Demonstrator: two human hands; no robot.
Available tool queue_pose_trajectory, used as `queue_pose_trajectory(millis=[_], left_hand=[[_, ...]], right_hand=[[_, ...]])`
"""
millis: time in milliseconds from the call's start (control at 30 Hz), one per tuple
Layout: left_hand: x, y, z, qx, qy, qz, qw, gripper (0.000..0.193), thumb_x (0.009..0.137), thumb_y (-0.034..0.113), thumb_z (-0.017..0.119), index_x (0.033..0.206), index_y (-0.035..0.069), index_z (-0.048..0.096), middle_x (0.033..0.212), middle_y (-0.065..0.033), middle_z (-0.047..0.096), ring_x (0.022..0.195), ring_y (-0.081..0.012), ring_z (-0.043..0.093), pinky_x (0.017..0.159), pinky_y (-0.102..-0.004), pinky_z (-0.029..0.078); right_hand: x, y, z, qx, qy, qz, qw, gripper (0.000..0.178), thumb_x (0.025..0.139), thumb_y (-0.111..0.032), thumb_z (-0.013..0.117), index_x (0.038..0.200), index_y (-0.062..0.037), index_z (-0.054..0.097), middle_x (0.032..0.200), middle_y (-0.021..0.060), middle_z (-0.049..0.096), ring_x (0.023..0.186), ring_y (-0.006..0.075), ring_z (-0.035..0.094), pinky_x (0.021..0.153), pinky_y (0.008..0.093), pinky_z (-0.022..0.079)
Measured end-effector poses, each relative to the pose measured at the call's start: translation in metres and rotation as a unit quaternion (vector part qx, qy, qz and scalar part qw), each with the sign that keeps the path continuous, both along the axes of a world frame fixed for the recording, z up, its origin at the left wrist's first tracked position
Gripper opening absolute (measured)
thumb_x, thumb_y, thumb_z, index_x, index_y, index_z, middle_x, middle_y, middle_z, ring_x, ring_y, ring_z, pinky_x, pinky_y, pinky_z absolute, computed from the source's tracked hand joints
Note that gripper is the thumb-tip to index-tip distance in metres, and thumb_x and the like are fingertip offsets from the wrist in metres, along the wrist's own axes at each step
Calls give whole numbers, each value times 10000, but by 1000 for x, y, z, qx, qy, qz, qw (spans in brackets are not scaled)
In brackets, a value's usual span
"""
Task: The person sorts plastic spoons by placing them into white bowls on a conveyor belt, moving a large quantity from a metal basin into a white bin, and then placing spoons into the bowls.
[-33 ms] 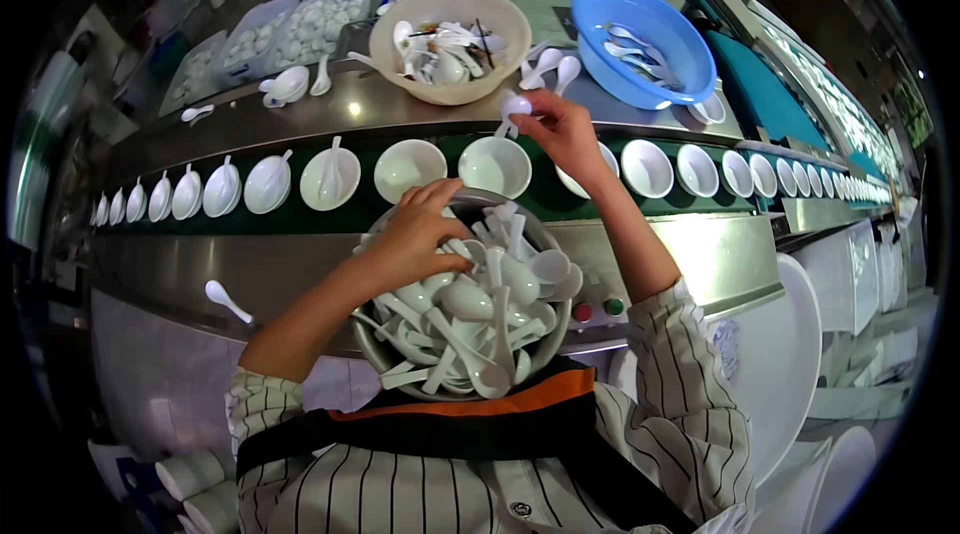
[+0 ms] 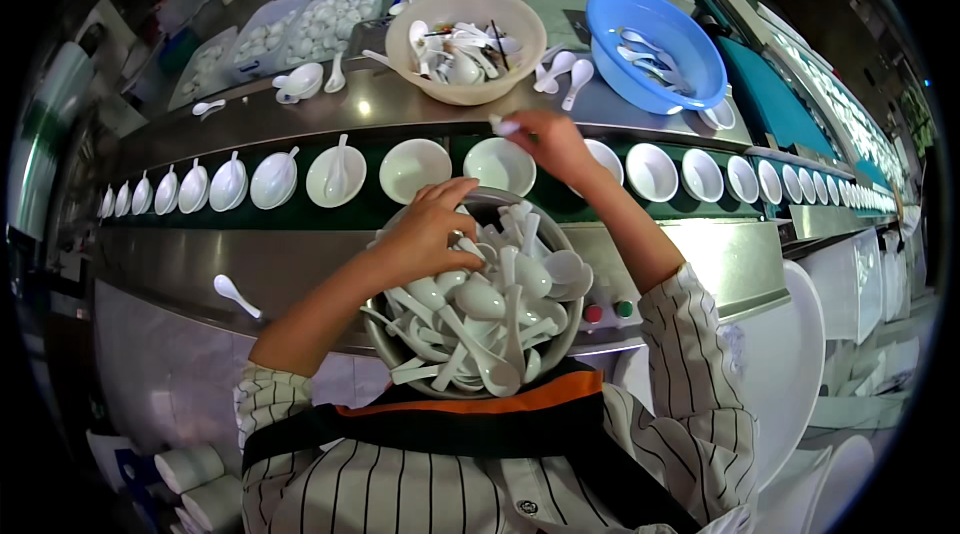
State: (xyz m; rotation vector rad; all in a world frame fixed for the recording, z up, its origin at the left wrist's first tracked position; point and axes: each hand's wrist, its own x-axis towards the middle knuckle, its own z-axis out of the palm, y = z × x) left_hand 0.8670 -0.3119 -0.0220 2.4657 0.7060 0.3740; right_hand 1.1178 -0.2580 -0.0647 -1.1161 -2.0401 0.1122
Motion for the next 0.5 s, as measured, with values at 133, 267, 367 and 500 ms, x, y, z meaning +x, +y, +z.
queue_pose_trajectory(millis=[133,267,367,500], left_hand=[[-15,-1,7,-65,-82,30,994,157,656,146,711,774,73,637,1253,-120,471,1200,-285,374,992,-375,276],[-20,10,30,-248,-162,120,948,97,776,101,608,849,43,582,911,-40,602,879,-130,556,753,-287,427],[-54,63,16,-173,-270,181,930,68,845,91,520,874,30,513,725,-47,565,660,-91,559,568,-241,442],[-117,141,-18,-98,-41,345,933,168,782,111,584,893,-1,526,738,-145,593,664,-215,597,601,-333,464]], right_hand=[[-24,12,-50,20,-183,113,976,153,700,-101,558,849,-84,589,821,94,596,838,240,589,719,340,486],[-23,18,-74,86,-220,142,961,358,659,-105,542,1009,-114,613,993,74,603,953,219,568,817,302,471],[-26,16,-61,38,-149,118,981,376,693,-81,582,1066,-126,598,1020,73,602,971,231,564,808,322,474],[-13,1,-30,-319,236,58,916,284,857,-183,552,1115,-64,563,1011,107,611,914,165,589,761,289,479]])
